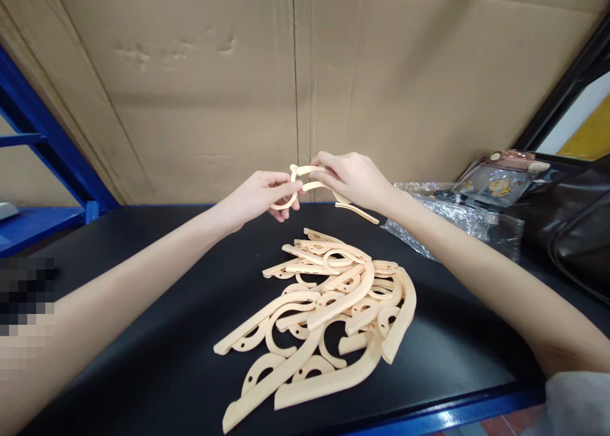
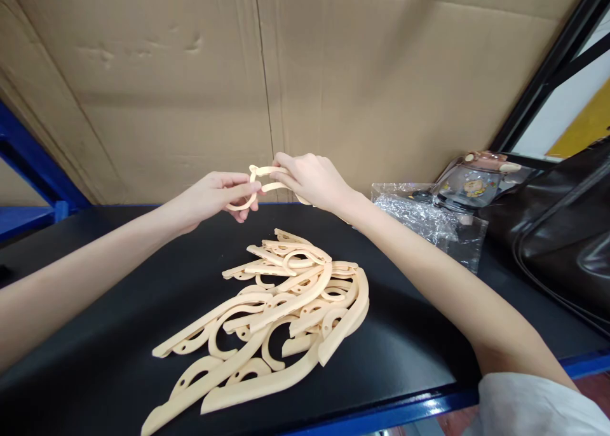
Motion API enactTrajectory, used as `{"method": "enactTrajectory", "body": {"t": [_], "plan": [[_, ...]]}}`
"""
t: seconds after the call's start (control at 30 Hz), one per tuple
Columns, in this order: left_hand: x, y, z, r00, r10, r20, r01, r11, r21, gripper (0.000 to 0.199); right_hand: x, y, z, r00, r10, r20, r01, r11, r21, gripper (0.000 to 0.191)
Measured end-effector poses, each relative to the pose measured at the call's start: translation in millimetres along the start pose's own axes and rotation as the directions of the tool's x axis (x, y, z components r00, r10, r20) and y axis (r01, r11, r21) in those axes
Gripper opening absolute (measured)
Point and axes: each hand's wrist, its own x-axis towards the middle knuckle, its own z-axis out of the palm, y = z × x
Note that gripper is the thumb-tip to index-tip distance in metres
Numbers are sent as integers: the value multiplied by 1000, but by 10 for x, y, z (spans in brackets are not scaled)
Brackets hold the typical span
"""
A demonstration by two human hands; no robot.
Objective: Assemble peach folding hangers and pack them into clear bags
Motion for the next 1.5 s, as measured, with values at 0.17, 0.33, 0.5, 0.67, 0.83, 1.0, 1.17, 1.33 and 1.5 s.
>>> {"method": "enactTrajectory", "body": {"t": [0.17,0.33,0.5,0.67,0.83,1.0,1.17,1.33,1.5], "plan": [[-26,95,66,995,28,-91,-30,999,-21,30,-36,-117,-7,987,-161,20,158,928,-336,29],[-30,158,126,992,7,-128,-7,1000,-1,32,-53,-154,10,980,-136,147,183,907,-378,25],[-28,164,200,979,-47,-196,61,996,66,36,-56,-228,124,969,-90,230,169,921,-352,23],[-120,302,73,991,-112,72,104,989,105,29,-59,-16,239,971,-56,233,107,972,-210,20],[45,202,-184,988,-64,140,47,991,123,24,-46,426,222,985,74,158,-60,994,-91,28],[559,-362,-70,999,-14,-39,21,979,203,21,7,393,134,960,217,-177,-230,971,-56,27],[834,-619,225,979,23,-203,3,992,124,23,-3,210,48,938,203,-281,-170,976,137,19],[633,-396,356,991,-134,-28,121,954,-273,74,15,172,9,892,362,-271,-198,852,484,22],[258,-98,288,963,-244,117,267,781,-565,38,66,318,24,861,447,-241,-274,810,519,24]]}}
